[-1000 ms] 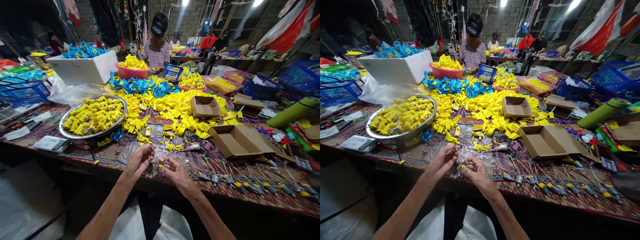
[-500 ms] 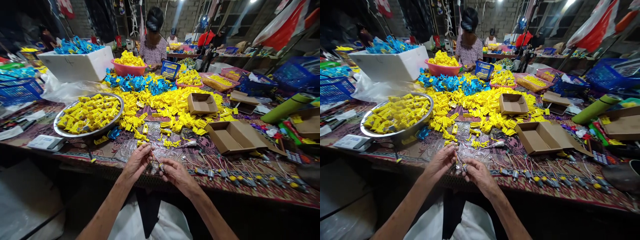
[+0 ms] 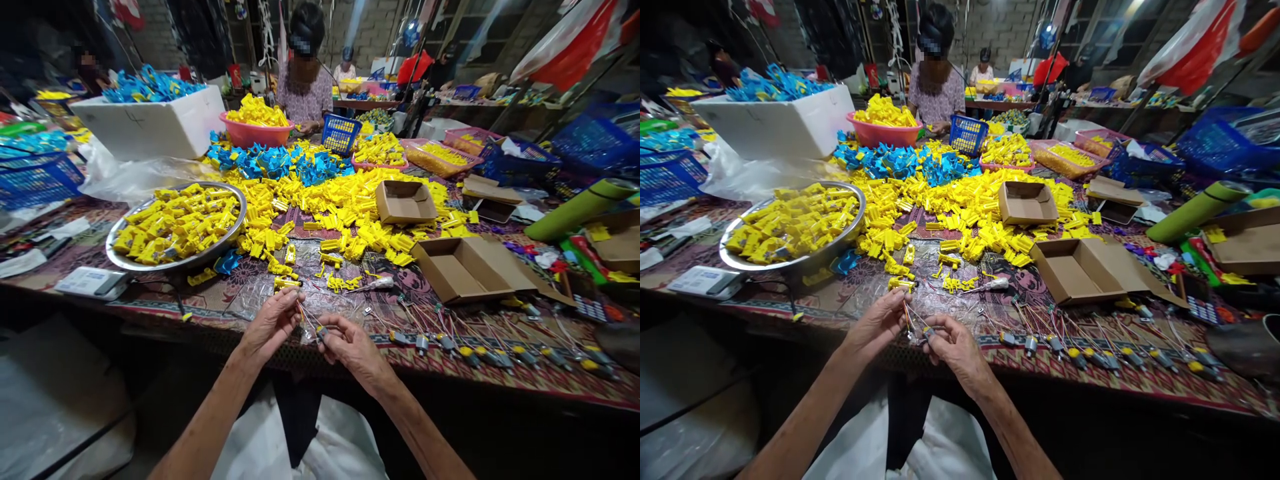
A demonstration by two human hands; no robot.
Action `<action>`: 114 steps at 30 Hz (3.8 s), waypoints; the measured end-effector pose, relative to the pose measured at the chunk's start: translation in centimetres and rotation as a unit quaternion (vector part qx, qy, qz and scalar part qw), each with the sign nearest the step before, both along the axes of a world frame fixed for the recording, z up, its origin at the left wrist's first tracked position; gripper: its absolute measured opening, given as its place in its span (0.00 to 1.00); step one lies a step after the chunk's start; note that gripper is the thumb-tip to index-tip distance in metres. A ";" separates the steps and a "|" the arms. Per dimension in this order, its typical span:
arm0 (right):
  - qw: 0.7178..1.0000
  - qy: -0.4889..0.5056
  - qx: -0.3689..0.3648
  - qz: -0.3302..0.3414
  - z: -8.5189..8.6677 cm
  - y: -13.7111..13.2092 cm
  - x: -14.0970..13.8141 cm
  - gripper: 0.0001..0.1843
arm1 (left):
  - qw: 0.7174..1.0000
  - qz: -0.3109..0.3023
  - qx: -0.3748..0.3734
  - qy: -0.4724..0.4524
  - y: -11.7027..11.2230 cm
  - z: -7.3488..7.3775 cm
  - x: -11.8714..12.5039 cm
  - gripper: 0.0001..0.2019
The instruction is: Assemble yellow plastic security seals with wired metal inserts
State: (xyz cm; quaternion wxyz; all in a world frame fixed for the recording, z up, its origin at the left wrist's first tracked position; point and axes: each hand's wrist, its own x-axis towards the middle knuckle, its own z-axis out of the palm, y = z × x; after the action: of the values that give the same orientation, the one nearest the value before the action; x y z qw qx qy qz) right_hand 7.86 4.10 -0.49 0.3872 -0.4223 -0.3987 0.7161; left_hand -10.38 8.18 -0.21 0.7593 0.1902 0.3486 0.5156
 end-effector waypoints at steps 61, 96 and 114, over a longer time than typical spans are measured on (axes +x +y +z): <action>0.992 -0.054 0.107 0.036 0.1 1.2 0.7 0.21 | 0.983 0.003 0.100 0.155 -1.4 2.3 1.2 0.12; 0.845 -0.513 0.095 0.114 -11.4 -10.7 6.3 0.21 | 0.977 0.035 0.073 0.196 -0.4 0.1 1.3 0.15; 0.817 -0.544 0.106 0.160 -9.8 -10.9 0.7 0.49 | 0.971 0.039 0.086 0.218 -0.6 0.6 2.9 0.17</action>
State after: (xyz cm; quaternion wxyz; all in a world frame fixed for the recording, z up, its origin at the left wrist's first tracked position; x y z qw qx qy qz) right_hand 8.61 -6.81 -10.27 0.0296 -0.6295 -0.6799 0.3750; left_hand -7.44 7.63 0.43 0.6248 0.3493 0.4673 0.5189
